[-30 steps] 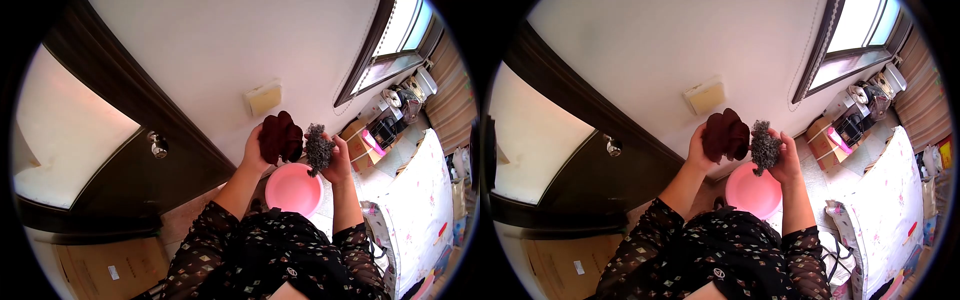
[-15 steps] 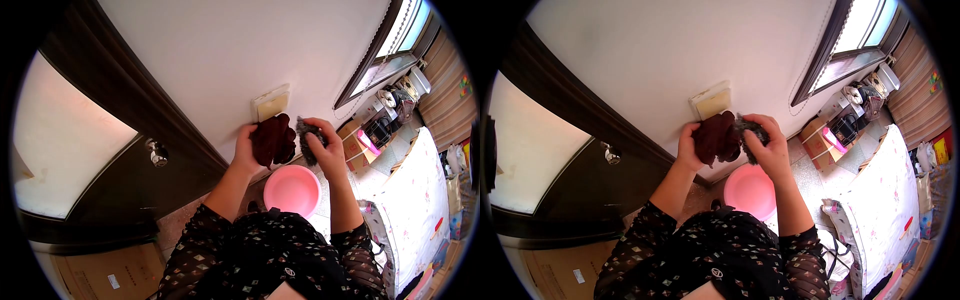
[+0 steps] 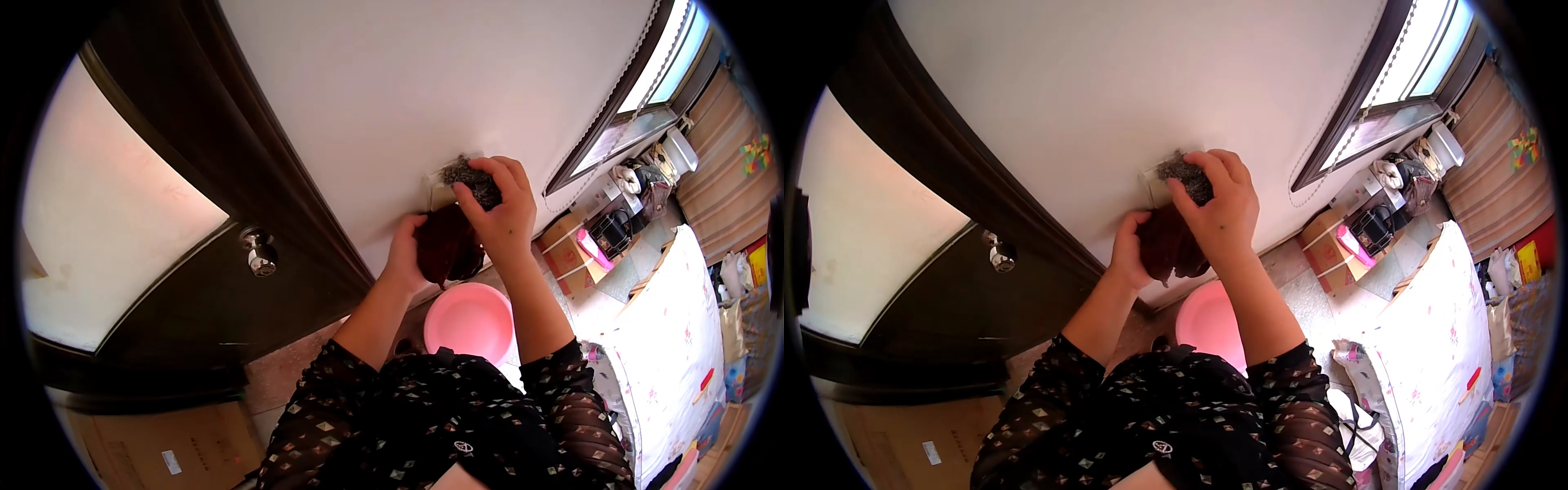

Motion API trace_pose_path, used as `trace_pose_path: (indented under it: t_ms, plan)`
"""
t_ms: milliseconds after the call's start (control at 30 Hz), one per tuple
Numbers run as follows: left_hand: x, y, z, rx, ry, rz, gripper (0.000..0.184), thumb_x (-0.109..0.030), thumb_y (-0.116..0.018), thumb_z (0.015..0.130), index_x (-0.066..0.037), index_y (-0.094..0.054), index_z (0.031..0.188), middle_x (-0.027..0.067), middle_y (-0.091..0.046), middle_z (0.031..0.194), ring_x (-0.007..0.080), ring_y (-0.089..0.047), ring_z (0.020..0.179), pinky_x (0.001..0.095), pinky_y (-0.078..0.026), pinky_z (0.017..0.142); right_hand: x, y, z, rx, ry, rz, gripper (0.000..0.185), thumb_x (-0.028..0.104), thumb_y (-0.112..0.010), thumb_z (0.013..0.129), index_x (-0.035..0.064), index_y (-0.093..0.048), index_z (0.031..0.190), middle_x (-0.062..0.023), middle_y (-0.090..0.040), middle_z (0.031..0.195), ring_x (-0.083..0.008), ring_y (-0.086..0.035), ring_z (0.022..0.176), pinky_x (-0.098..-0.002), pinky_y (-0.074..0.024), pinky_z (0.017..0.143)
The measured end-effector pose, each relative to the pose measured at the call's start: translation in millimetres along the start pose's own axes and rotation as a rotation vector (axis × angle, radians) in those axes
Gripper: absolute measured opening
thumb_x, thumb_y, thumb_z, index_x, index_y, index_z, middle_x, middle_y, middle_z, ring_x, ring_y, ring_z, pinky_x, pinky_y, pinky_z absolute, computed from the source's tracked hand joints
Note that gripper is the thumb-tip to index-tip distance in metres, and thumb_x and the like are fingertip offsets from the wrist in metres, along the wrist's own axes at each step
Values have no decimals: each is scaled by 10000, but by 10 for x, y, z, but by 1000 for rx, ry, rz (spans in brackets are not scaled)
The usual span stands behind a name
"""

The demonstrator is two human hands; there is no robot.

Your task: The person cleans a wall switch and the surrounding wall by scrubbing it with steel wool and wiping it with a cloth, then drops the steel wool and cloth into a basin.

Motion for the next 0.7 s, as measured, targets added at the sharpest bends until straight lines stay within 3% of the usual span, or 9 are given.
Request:
trace_pose_path:
  t_ms: [33, 133, 467, 533, 633, 700]
  plan:
    - [-73, 145, -36, -205, -70, 157, 500, -300, -293, 837, 23, -459, 1181, 168, -549, 1129, 301, -551, 1011, 426, -423, 903, 11, -25, 2, 5, 5, -2, 250, 146, -701, 648, 89, -608, 873, -69, -570, 930, -256, -560, 846, -343, -466, 702]
    - [-90, 232, -28, -247, -91, 126, 468, -296, -320, 841, 14, -479, 1153, 153, -565, 1106, 282, -560, 1000, 417, -428, 902, 117, -73, 7, -6, 65, -131, 248, 146, -713, 662, 75, -610, 876, -79, -555, 910, -249, -545, 856, -325, -452, 725]
    - [-70, 336, -24, -276, -42, 131, 422, -284, -352, 841, 8, -513, 1100, 139, -592, 1053, 264, -582, 958, 398, -443, 886, 81, -61, 11, -89, 69, -89, 185, 85, -675, 671, 73, -611, 844, -85, -544, 879, -254, -529, 839, -333, -439, 721]
    - [-46, 294, 29, -150, -24, 77, 411, -281, -360, 840, 4, -521, 1089, 137, -596, 1041, 257, -584, 956, 393, -447, 881, 57, -36, 12, -116, 60, -43, 174, 70, -667, 671, 69, -612, 835, -86, -545, 877, -252, -528, 831, -331, -438, 717]
    - [-60, 345, 20, -191, -31, 108, 407, -278, -366, 841, 4, -525, 1087, 136, -600, 1032, 254, -585, 950, 388, -450, 875, 84, -40, 5, -122, 73, -88, 149, 45, -661, 661, 61, -615, 802, -81, -552, 865, -246, -527, 811, -326, -436, 706]
    - [-62, 408, 51, -187, -34, 89, 401, -278, -369, 840, 4, -528, 1078, 135, -603, 1025, 254, -589, 935, 386, -454, 867, 203, -84, -7, -125, 154, -111, 132, 27, -662, 645, 63, -619, 765, -65, -559, 838, -239, -527, 784, -319, -434, 694]
Point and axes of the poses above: each hand's wrist, its own z-axis towards the middle knuckle, its own y-axis out of the back of the hand, x = y × z, the point moved 10 cm from there along z, towards the middle knuckle
